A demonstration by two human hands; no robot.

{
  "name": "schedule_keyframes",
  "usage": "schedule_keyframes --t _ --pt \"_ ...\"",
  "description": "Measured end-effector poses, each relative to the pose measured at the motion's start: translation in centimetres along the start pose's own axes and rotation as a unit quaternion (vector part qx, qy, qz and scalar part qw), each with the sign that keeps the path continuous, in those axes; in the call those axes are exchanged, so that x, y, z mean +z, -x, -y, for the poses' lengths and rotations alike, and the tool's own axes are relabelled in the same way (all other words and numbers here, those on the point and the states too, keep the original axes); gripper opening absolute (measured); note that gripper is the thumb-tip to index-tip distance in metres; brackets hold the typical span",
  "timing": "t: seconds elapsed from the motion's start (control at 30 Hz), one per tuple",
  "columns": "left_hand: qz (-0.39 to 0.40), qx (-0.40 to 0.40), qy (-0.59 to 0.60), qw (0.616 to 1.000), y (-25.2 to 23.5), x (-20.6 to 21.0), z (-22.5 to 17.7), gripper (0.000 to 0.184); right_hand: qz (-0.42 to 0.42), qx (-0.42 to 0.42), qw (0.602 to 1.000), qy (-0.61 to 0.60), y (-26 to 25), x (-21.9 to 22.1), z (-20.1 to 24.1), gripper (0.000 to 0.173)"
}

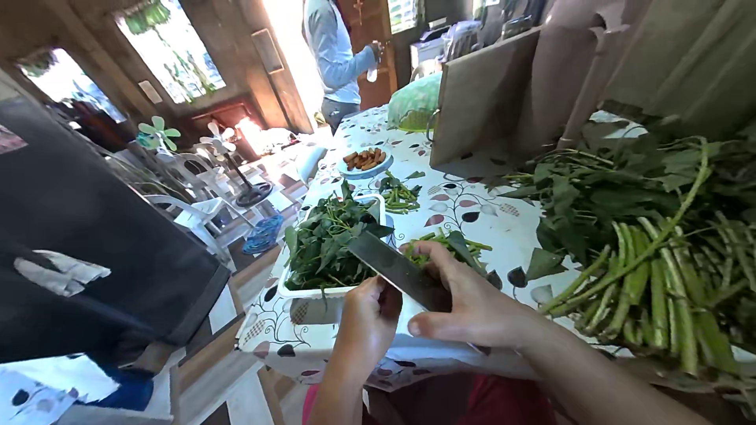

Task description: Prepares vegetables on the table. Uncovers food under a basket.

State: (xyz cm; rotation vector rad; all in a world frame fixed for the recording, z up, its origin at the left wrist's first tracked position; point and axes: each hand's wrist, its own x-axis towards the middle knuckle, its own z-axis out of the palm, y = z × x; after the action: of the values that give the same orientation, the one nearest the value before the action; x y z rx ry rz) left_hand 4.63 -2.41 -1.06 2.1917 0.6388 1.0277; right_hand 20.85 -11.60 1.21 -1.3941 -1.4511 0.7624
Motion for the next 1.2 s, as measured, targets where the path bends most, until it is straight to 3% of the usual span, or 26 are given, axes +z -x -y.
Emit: schedule_keyframes --t 0.17,0.27,0.37,0.47,0.53,0.63,0.83,1.07,1.2 --pt "-0.002 -0.015 -0.08 0.997 0.0 1.6 -1.2 0.007 -0.079 0.038 0.99 0.11 0.7 0.7 -0.4 0.093" --pt "0.007 -0.006 -0.151 0.989 0.3 2.8 -2.4 0.009 -0.105 0.092 0.989 0.044 -0.2 0.3 -1.2 0.083" --pt "0.012 0.063 -0.188 0.98 1.3 3.0 -2.6 0.017 -0.144 0.133 0.979 -0.048 -0.5 -2.4 -2.0 0.067" --pt "0.031 0.013 -0.157 0.987 0.6 2.3 -2.2 0.021 -0.085 0.146 0.974 -0.151 0.6 -5.2 -2.7 0.05" --pt "0.047 -0.039 -0.135 0.989 -0.3 2.4 -1.7 0.024 -0.031 0.127 0.97 -0.204 1.4 -5.6 -3.3 0.058" --pt "0.074 -0.069 -0.115 0.988 -1.2 3.5 -1.5 0.026 0.025 0.093 0.96 -0.262 2.2 -5.1 -4.4 0.088" --pt "0.077 -0.036 -0.084 0.993 -1.6 5.1 -1.0 0.023 0.089 0.077 0.944 -0.307 2.3 -4.2 -5.4 0.093" --pt "0.035 -0.002 -0.095 0.995 -1.3 5.6 -0.7 0.013 0.054 0.09 0.971 -0.213 2.5 -2.5 -4.2 0.108" --pt "0.004 -0.007 -0.099 0.995 -0.9 5.6 -0.6 0.008 0.02 0.061 0.984 -0.166 2.6 -1.3 -4.1 0.103"
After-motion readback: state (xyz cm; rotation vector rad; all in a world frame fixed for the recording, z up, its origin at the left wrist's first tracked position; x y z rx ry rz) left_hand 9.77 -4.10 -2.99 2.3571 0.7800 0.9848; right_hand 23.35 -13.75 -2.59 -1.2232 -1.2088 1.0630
